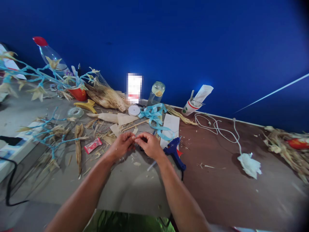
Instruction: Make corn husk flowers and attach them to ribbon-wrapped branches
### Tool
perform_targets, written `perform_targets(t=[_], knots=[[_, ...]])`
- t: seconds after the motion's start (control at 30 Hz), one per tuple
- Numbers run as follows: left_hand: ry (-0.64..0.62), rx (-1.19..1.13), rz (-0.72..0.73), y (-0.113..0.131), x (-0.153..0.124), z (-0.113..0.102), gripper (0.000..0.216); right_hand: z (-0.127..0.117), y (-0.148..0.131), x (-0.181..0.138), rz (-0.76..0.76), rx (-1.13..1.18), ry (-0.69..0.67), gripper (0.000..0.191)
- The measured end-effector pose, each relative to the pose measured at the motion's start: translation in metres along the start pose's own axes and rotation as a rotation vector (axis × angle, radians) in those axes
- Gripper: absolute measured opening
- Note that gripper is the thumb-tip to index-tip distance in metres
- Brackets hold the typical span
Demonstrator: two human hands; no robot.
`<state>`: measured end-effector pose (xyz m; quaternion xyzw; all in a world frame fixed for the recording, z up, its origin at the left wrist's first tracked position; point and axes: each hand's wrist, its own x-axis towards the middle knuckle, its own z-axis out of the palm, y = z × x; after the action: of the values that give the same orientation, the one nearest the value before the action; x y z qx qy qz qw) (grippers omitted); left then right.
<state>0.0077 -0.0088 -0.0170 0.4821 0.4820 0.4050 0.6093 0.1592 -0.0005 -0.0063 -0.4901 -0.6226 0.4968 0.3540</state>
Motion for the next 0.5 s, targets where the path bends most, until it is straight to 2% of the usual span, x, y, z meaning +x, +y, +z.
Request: perform_targets(t=[0.1, 0.37, 0.5], knots=[[-0.038, 0.023, -0.018, 0.0, 0.0, 0.001, 0.037, 0.004, -0.002, 0.0, 0.022, 0.023, 0.031, 0.011], [-0.088, 0.019, -0.019, -0.003, -0.001, 0.002, 0.035, 0.01, 0.01, 0.005, 0.218, 0.419, 0.149, 0.009], [-0.061, -0.031, -0.01, -0.006, -0.001, -0.001, 0.033, -0.002, 0.008, 0.007, 0.176, 0.665, 0.258, 0.012]])
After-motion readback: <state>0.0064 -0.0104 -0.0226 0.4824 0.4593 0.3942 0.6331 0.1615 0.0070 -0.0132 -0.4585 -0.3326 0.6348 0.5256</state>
